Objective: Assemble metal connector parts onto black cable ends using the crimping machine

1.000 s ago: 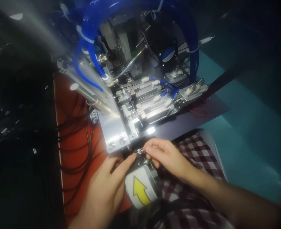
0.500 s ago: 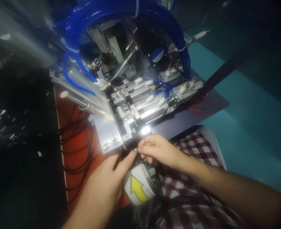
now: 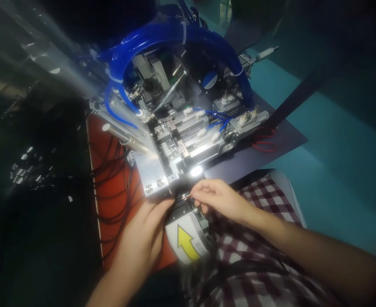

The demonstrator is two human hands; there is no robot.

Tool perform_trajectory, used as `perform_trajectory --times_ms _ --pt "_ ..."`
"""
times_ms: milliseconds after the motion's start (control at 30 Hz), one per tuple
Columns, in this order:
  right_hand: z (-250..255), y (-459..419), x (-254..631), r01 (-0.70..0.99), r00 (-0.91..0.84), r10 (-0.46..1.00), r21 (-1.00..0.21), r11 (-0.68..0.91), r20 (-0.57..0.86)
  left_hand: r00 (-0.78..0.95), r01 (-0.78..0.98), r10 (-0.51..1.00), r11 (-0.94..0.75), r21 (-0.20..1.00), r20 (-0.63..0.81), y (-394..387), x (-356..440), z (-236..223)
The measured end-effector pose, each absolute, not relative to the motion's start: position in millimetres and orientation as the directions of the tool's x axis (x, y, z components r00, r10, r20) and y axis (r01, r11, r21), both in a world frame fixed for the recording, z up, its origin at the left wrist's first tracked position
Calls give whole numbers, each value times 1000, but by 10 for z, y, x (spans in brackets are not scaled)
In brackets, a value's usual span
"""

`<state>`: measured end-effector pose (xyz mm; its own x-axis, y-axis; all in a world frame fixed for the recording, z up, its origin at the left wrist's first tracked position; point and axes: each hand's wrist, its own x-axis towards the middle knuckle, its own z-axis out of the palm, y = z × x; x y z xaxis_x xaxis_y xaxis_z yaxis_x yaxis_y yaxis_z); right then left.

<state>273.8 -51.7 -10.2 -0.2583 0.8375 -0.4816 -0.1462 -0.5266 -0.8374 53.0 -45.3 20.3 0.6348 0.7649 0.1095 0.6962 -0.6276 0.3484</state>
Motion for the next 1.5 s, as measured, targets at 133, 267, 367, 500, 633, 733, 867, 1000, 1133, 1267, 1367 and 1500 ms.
perform_trajectory --times_ms 133,267,367,500,633,733,867,1000,1133,1267,1367,1500 --pt "-121 -564 2739 -198 -240 854 -838 -509 -462 563 734 819 -558 389 111 -539 426 239" --pt "-95 -543 2696 -204 -218 870 -851 -484 -442 597 716 795 -587 378 107 -580 294 240" --pt "-70 -512 2654 -189 -196 873 -857 -480 -446 630 698 763 -638 326 143 -537 204 172" --pt "-68 -513 2607 -150 -155 871 -861 -487 -466 697 647 674 -739 188 247 -427 134 75" --pt "-87 -548 2582 -6 -110 911 -916 -401 -397 757 589 586 -803 85 289 -372 121 54" --pt "-63 -551 2572 158 -52 944 -937 -313 -324 756 587 586 -804 95 293 -401 110 25" --pt "12 -560 2593 280 -81 947 -919 -276 -309 729 613 610 -783 101 310 -451 111 -26" --pt "25 -656 2668 557 -103 994 -827 81 28 740 594 590 -799 98 322 -440 146 -4" --pt "-15 -732 2718 705 -329 901 -562 433 282 747 566 573 -814 130 337 -423 160 20" --pt "79 -713 2679 788 -376 885 -408 461 275 738 570 600 -799 191 310 -441 134 -11" --pt "226 -678 2638 838 -391 912 -361 408 123 727 577 623 -782 235 289 -453 116 -33" --pt "275 -651 2654 792 -357 934 -535 294 -15 721 587 637 -771 249 273 -448 125 -26"
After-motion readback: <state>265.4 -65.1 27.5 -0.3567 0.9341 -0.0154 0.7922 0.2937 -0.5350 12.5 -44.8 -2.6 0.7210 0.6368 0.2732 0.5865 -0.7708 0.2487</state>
